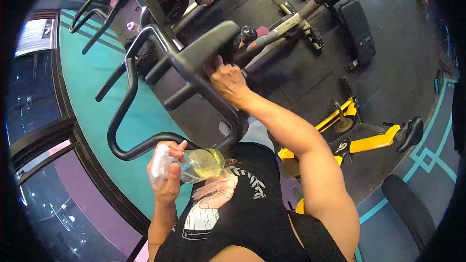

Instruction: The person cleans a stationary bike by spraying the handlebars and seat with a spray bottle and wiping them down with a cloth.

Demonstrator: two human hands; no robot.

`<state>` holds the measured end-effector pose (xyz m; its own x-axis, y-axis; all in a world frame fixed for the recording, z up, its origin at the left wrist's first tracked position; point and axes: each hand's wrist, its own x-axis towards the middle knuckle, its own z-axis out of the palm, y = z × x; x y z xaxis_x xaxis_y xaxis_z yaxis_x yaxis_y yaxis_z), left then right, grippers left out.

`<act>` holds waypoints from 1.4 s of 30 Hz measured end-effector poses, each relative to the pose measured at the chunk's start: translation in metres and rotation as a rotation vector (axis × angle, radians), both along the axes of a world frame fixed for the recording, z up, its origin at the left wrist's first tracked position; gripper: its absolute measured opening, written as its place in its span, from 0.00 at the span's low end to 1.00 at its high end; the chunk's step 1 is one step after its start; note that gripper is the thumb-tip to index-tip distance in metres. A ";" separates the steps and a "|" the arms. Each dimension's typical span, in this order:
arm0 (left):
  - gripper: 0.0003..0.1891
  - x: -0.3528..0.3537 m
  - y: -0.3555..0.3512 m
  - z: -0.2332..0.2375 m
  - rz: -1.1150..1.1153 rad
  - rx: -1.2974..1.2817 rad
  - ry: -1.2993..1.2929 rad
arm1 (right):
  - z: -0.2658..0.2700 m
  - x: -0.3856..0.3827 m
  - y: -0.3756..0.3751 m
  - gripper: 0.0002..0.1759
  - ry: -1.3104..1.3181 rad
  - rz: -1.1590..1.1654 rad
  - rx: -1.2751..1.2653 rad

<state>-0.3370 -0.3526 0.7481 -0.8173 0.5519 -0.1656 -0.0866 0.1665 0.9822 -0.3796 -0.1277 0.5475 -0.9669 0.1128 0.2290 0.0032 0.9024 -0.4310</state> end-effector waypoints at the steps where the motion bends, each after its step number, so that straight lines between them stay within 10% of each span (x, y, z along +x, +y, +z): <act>1: 0.15 0.000 0.000 -0.001 0.001 0.001 -0.006 | 0.005 -0.001 -0.004 0.18 -0.178 -0.100 -0.040; 9: 0.17 0.014 -0.021 0.007 0.125 -0.004 0.031 | -0.007 0.097 0.069 0.25 -0.466 -0.508 -0.484; 12: 0.17 0.017 -0.033 0.002 0.184 -0.038 -0.001 | 0.011 0.100 0.060 0.30 0.111 -0.433 -0.481; 19: 0.22 0.006 -0.012 0.012 0.038 -0.065 0.018 | -0.045 0.031 0.032 0.18 0.061 -0.070 -0.111; 23: 0.21 0.011 -0.018 0.014 0.094 0.007 0.056 | -0.071 0.072 0.084 0.18 -0.070 -0.807 -0.758; 27: 0.23 0.013 -0.020 0.012 0.141 -0.063 0.069 | -0.082 0.033 0.160 0.24 0.489 -0.735 -0.703; 29: 0.23 0.008 -0.013 0.012 0.094 -0.088 0.067 | -0.045 -0.011 0.152 0.23 0.480 -0.445 -1.045; 31: 0.23 0.006 -0.008 0.014 0.079 -0.090 0.064 | -0.020 -0.034 0.100 0.22 -0.046 -0.678 -1.133; 33: 0.23 0.003 -0.001 0.014 0.072 -0.082 0.067 | -0.039 -0.042 0.069 0.21 0.460 -0.396 -1.587; 40: 0.25 -0.010 0.014 0.009 0.056 -0.054 0.055 | -0.042 0.080 0.003 0.18 0.101 -0.334 -1.355; 42: 0.26 -0.010 0.018 0.013 0.025 -0.064 0.080 | -0.037 0.093 0.009 0.16 -0.032 -0.836 -1.844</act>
